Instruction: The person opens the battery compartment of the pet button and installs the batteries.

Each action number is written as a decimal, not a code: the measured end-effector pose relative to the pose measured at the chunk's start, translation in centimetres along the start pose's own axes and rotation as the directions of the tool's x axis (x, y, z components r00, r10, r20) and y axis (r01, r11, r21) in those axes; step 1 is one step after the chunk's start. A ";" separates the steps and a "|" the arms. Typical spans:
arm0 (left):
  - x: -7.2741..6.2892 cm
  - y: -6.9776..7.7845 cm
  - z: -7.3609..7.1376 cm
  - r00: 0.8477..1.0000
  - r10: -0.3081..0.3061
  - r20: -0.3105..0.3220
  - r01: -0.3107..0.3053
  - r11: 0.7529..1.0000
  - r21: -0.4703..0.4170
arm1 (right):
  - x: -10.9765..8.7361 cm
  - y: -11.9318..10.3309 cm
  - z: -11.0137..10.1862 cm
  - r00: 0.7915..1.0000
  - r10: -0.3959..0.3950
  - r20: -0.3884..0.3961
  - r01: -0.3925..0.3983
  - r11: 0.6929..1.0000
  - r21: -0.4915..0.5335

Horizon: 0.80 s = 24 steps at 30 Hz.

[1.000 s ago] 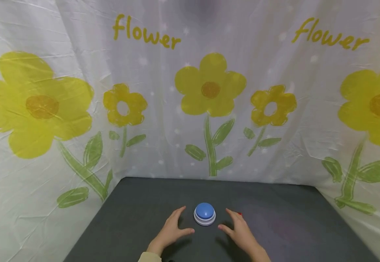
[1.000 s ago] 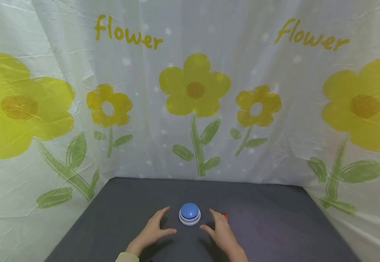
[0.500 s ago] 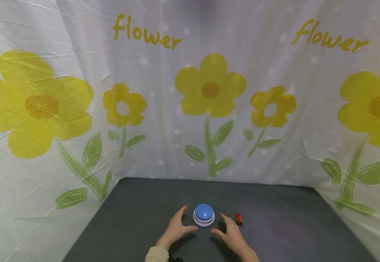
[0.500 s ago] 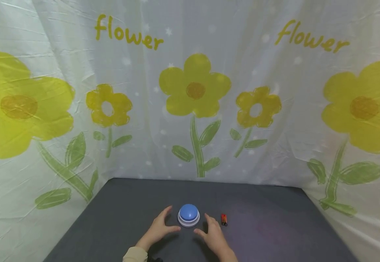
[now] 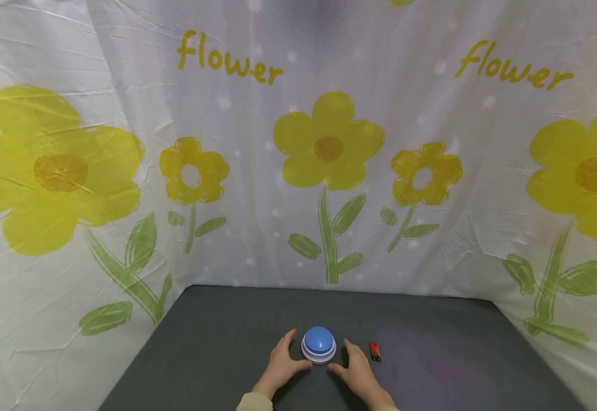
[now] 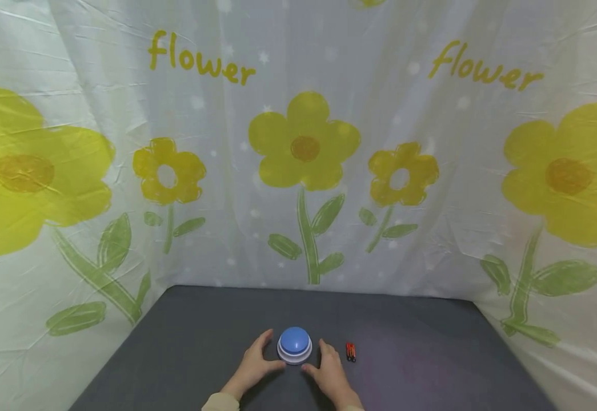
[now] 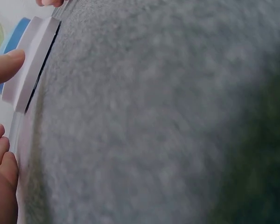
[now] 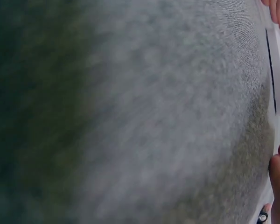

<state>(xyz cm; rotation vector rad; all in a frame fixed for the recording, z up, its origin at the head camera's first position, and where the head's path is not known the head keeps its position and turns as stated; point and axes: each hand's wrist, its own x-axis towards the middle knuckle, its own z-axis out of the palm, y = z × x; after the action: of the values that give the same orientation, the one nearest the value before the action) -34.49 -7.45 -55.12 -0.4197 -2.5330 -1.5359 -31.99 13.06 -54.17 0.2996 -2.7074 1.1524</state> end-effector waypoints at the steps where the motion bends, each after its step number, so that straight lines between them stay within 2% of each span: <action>1: 0.1 0.0 0.1 1.000 0.001 0.001 -0.001 1.000 0.003 | 0.2 0.0 0.1 1.000 0.000 -0.009 0.000 1.000 -0.007; 5: 0.3 0.0 0.4 1.000 0.009 0.001 -0.009 1.000 0.019 | 0.6 0.0 0.6 1.000 0.001 -0.031 -0.001 1.000 -0.021; 12: 0.7 -0.3 0.9 0.999 0.034 0.014 -0.035 0.998 0.052 | 1.2 -0.3 1.1 1.000 0.014 -0.026 -0.014 0.999 -0.030; 19: 1.1 -0.1 1.1 0.999 0.019 0.045 -0.023 0.996 0.088 | 1.5 -0.6 1.1 0.999 -0.030 -0.038 0.027 0.996 -0.087; 24: 1.0 -0.1 1.2 0.999 0.011 0.050 -0.016 0.994 0.111 | 1.6 -0.9 1.4 0.999 0.011 -0.036 -0.014 0.996 -0.091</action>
<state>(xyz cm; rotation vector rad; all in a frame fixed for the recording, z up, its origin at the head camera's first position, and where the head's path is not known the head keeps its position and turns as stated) -35.44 -6.27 -55.53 -0.4640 -2.6322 -1.3878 -33.44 11.25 -54.13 0.2462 -2.7245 1.0234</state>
